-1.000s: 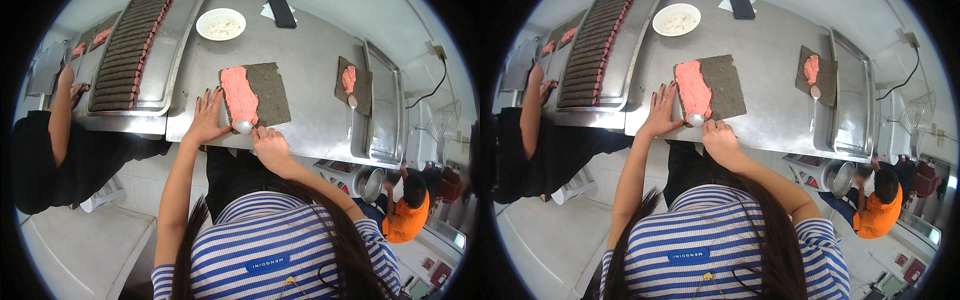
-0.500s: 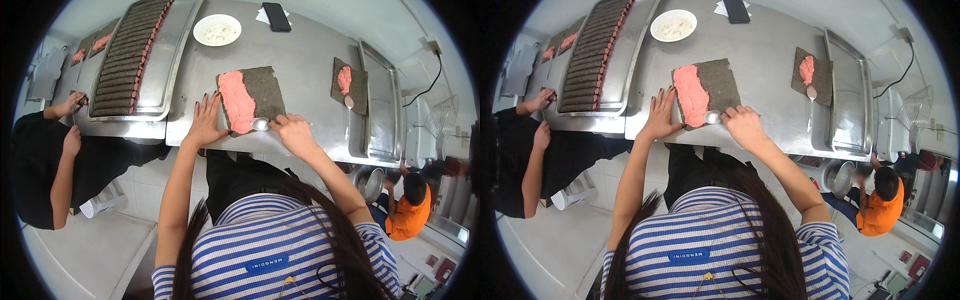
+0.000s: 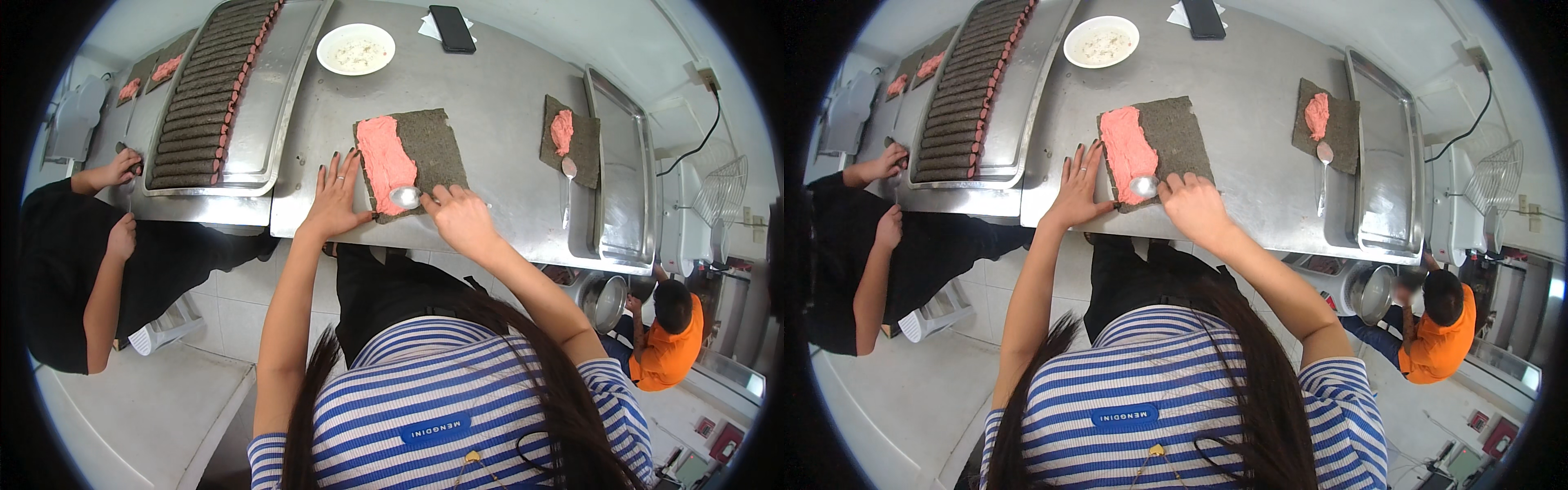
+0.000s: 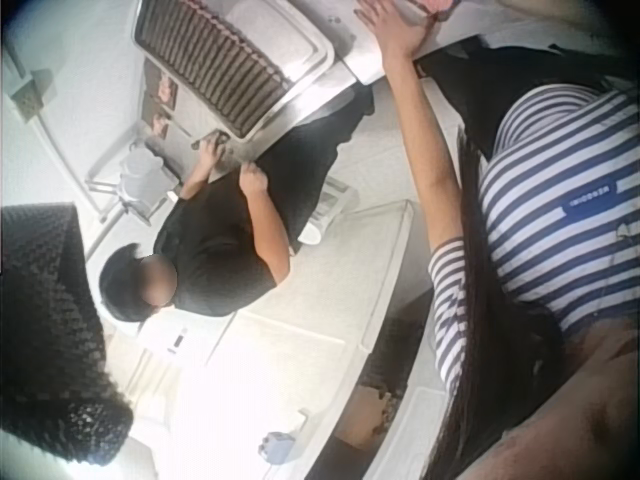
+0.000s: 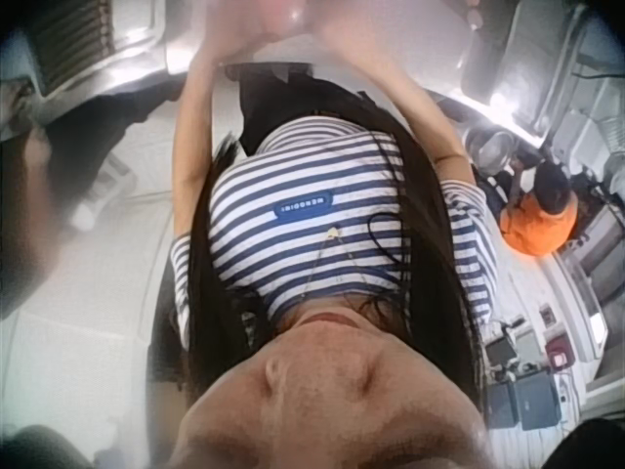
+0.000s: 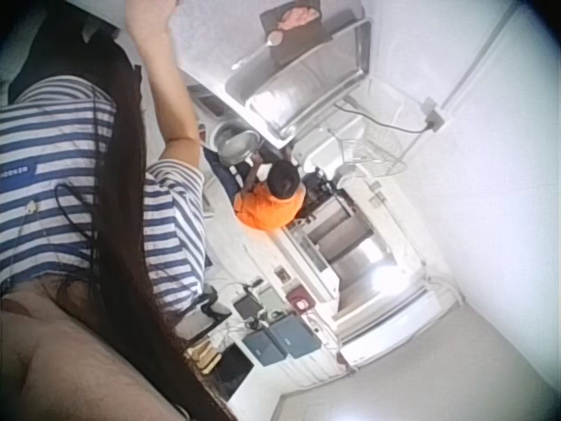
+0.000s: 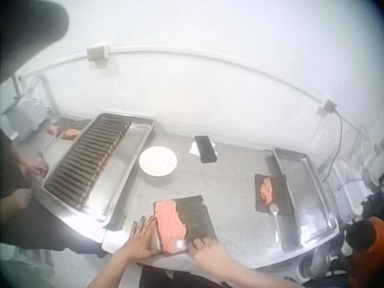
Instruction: The person spreads a pink paste onto a sheet of nori using a spoon, then rolls the nori into a cylindrical shape. The person repeats this process multiple times, placing the finished rolls onto a metal tray.
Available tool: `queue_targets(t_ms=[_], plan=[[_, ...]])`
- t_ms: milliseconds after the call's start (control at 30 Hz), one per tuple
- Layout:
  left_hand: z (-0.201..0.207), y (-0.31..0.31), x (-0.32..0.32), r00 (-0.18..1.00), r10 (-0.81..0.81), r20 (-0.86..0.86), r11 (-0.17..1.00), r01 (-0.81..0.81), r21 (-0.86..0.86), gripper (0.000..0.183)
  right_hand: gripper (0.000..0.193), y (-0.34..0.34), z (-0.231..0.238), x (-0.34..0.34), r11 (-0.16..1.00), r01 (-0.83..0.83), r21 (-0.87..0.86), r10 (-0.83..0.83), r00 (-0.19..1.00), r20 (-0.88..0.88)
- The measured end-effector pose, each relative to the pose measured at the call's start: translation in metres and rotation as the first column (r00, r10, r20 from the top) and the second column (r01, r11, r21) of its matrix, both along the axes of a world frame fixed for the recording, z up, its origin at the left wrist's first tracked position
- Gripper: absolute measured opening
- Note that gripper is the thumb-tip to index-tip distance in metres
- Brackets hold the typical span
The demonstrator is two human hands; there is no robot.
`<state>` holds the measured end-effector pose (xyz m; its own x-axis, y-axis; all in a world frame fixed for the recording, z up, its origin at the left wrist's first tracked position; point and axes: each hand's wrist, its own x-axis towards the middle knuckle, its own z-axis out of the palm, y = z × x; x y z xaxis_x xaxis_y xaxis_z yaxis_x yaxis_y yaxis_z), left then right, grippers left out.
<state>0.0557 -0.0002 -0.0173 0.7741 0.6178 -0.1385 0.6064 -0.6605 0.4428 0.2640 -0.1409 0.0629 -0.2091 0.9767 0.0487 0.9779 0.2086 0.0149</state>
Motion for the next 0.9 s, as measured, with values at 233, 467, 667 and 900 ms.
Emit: queue_targets(t_ms=[233,467,667,900], plan=[[0.003,0.0,0.0,1.0,-0.014,-0.015,1.0,0.014,-0.006,0.115,0.022,-0.007,-0.017,-0.022,0.998,-0.011,-0.065,0.012,1.0,0.008],[0.002,0.001,0.0,0.999,-0.015,-0.029,1.0,0.015,-0.003,0.116,0.016,-0.01,-0.013,-0.022,0.995,-0.047,-0.092,0.048,0.999,0.01],[0.004,0.001,0.001,0.999,-0.018,-0.039,1.0,0.018,-0.002,0.114,0.014,-0.009,-0.006,0.003,0.995,-0.029,-0.099,0.029,1.0,-0.006],[0.003,0.001,0.002,0.999,-0.017,-0.047,1.0,0.017,-0.007,0.112,0.018,-0.011,0.002,0.036,0.988,0.039,-0.149,-0.047,0.998,-0.05]])
